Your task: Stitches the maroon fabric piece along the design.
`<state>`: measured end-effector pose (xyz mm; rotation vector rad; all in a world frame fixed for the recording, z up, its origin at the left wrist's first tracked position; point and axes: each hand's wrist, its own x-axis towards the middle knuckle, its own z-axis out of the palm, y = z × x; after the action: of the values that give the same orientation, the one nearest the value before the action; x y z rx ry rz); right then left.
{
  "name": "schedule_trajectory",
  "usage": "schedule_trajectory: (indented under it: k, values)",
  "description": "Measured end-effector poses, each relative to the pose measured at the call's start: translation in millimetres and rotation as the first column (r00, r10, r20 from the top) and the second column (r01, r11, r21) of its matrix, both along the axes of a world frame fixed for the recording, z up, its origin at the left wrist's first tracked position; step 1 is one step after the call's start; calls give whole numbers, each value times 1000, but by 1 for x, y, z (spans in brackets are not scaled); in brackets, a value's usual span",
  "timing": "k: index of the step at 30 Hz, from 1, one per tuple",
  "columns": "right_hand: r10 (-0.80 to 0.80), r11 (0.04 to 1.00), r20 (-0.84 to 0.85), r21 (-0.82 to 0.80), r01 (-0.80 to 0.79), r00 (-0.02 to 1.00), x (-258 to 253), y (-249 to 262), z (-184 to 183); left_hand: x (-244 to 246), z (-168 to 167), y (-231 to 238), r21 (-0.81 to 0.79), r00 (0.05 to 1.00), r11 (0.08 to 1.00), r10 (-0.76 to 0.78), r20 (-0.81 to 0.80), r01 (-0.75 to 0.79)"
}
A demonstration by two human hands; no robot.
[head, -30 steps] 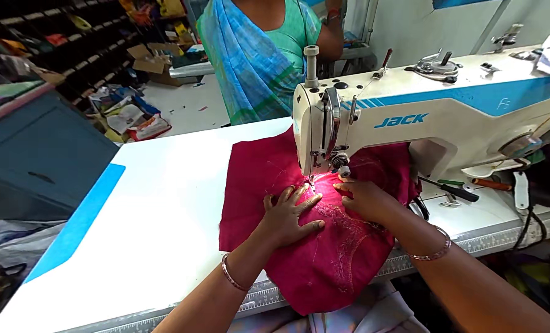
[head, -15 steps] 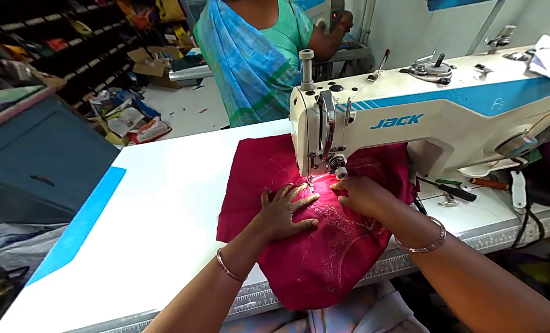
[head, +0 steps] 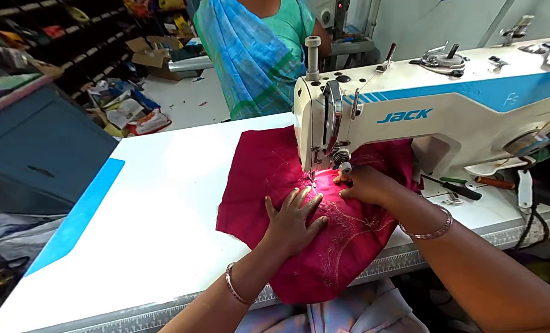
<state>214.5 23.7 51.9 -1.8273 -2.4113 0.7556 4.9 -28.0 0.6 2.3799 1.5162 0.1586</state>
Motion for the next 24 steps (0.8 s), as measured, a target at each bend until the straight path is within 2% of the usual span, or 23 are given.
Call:
schedule_trajectory:
  k: [5,24]
  values:
    - [-10,1000,-38,4,10,999,2,2,-1,-1,5,4,-48,1000,999,-13,-28,12]
    - [-96,995,-45,10,97,994,-5,-4,-1,-15,4,20,-26,995,995,-101,-11,100]
